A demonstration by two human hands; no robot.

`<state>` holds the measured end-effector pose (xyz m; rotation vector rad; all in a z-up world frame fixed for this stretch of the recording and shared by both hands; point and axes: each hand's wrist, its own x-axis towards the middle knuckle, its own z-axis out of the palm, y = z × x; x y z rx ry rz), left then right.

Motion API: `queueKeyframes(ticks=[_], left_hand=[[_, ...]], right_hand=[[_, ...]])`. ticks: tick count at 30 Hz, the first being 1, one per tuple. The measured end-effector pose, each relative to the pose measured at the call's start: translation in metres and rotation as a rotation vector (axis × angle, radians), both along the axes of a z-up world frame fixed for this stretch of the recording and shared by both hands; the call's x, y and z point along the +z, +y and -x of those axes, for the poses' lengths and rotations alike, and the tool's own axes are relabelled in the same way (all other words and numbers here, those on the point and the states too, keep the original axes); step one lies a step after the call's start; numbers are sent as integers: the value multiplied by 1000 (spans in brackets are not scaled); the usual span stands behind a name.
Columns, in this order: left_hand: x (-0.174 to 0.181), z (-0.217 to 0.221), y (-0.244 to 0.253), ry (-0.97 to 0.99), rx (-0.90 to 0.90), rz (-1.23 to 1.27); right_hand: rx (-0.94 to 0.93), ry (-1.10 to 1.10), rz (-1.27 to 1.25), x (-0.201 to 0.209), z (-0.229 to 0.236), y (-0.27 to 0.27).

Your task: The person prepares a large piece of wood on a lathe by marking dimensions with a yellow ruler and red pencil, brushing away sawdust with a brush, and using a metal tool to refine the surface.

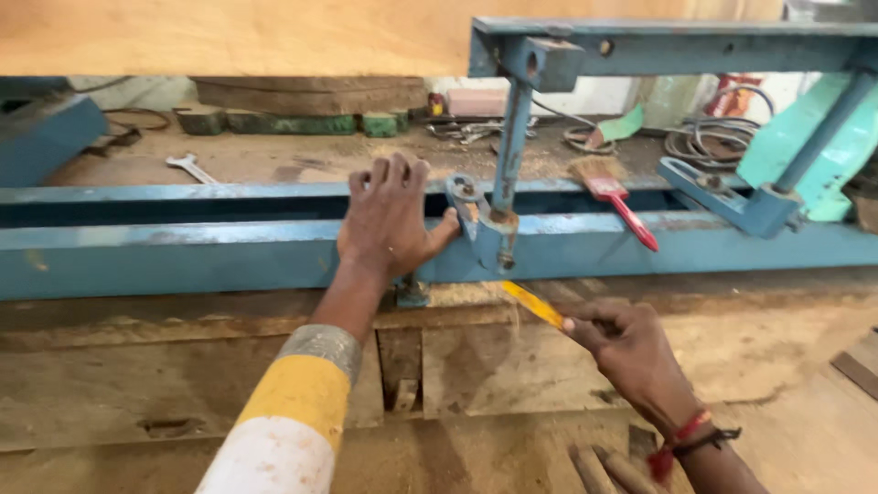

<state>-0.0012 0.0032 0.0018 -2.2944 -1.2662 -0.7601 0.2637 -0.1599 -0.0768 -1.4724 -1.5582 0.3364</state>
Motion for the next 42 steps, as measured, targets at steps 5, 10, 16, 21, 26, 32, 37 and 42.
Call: queueKeyframes(ticks=[5, 10, 16, 21, 26, 32, 37, 42], left_hand=[[-8, 1, -2, -7, 14, 17], [0, 1, -4, 7, 29, -29], [-6, 2, -2, -1, 10, 25], [-6, 3, 4, -41, 0, -43], [-6, 3, 3, -18, 4, -55], [-4, 2, -3, -6, 15, 30], [-6, 5, 0, -20, -2, -14], [-7, 4, 3, -38, -6, -19]], right_hand=[[-136, 72, 270, 5, 0, -7], [-169, 128, 334, 21, 3, -29], [-101, 201, 349, 10, -11, -32], [-170, 159, 368, 14, -18, -35], [-184, 166, 411, 12, -17, -47], [-186, 120, 444, 16, -20, -56], [-195, 273, 499, 16, -20, -58], [-269, 235, 554, 11, -26, -64]])
